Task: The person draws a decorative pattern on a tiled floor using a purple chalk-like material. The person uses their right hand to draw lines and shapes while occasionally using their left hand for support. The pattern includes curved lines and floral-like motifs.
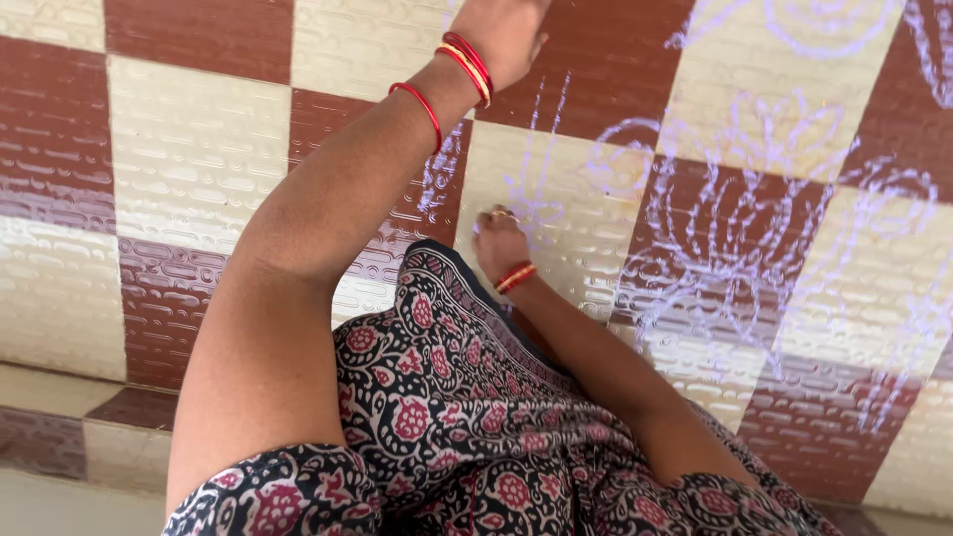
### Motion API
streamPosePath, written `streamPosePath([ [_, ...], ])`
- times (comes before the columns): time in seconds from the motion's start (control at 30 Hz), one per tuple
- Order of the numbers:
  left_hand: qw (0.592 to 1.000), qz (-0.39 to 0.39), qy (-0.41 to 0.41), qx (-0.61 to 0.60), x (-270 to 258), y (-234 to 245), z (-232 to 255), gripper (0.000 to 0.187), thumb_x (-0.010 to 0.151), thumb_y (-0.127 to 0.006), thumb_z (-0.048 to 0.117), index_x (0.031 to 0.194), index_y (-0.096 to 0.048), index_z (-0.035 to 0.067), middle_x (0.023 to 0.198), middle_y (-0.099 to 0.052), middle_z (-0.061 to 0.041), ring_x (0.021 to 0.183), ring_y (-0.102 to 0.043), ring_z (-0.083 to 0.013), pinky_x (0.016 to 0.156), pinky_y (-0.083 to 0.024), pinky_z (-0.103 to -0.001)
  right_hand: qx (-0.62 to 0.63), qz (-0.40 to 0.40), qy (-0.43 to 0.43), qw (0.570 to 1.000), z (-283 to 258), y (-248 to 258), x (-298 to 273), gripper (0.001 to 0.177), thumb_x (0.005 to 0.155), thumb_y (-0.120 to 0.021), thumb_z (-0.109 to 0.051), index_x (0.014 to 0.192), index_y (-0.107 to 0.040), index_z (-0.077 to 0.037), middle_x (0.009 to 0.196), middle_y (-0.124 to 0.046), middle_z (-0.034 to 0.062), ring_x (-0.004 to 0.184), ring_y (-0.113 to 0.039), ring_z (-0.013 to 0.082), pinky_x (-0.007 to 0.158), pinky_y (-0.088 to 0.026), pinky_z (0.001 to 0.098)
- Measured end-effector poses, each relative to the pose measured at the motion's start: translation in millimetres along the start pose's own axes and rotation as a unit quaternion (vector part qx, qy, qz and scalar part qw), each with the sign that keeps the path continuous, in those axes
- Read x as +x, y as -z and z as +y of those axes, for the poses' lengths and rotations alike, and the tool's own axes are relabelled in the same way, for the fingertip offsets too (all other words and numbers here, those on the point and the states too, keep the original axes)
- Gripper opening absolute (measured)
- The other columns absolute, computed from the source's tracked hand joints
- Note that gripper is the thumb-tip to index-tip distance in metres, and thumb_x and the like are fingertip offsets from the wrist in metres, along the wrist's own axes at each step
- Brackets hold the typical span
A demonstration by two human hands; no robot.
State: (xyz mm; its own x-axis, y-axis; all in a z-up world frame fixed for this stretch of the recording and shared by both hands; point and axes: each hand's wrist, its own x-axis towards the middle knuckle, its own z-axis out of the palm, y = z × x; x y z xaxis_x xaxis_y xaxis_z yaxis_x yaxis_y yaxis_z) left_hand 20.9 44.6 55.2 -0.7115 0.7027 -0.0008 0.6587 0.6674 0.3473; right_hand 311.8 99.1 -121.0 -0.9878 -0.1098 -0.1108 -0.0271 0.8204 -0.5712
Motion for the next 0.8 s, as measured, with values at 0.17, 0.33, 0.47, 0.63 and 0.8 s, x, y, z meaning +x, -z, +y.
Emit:
streamPosePath([
  [0.17,0.983,0.096,-0.128,0.093,10.7,-28.8,34.4,0.057,0.08,-0.074,0.018,0.129,-0.059,-0.006,0.116,-0.07,-0.021,0.141,-0.041,-0.0461,0.11,-0.008,-0.073,0.116,0.069,-0.007,0.991,27.8,44.0,11.1,0.022,0.081,-0.078,-0.014,0.099,-0.07,-0.003,0.09,-0.068,0.0158,0.088,-0.066,0.0347,0.081,-0.054,0.0463],
  [0.33,0.985,-0.132,-0.082,0.069,48.6,-80.4,52.2,0.049,0.083,-0.069,0.022,0.126,-0.063,-0.001,0.121,-0.068,-0.02,0.149,-0.03,-0.0411,0.113,0.005,-0.076,0.141,0.31,-0.138,0.93,158.3,110.5,-10.3,0.028,0.084,-0.085,-0.007,0.108,-0.071,-0.003,0.099,-0.072,0.009,0.082,-0.071,0.0148,0.072,-0.058,0.0323],
  [0.47,0.963,-0.207,-0.011,0.174,109.4,-124.3,54.0,0.025,0.093,-0.058,0.014,0.102,-0.081,0.01,0.128,-0.068,-0.017,0.153,-0.029,-0.041,0.114,0.004,-0.078,0.253,0.488,-0.273,0.79,284.0,184.5,-70.3,0.031,0.091,-0.083,0.0,0.119,-0.069,0.001,0.101,-0.068,0.0058,0.088,-0.061,0.013,0.078,-0.052,0.0272],
  [0.63,0.946,-0.183,0.266,-0.038,135.6,-167.5,58.5,0.044,0.091,-0.054,0.047,0.122,-0.07,0.021,0.14,-0.059,-0.009,0.152,-0.031,-0.0361,0.116,-0.003,-0.073,0.068,0.637,-0.391,0.661,335.9,257.2,-230.2,0.017,0.101,-0.082,0.001,0.106,-0.067,0.002,0.094,-0.067,0.0054,0.077,-0.065,0.0126,0.065,-0.059,0.0282],
  [0.8,0.911,-0.305,0.119,0.25,143.8,-168.5,64.7,0.053,0.081,-0.067,0.058,0.118,-0.076,0.021,0.137,-0.064,-0.011,0.149,-0.035,-0.0412,0.112,-0.003,-0.078,0.091,0.688,-0.53,0.487,281.3,275.1,-382.7,0.021,0.1,-0.079,-0.004,0.111,-0.06,-0.004,0.104,-0.069,0.004,0.083,-0.074,0.0105,0.064,-0.066,0.0273],
])
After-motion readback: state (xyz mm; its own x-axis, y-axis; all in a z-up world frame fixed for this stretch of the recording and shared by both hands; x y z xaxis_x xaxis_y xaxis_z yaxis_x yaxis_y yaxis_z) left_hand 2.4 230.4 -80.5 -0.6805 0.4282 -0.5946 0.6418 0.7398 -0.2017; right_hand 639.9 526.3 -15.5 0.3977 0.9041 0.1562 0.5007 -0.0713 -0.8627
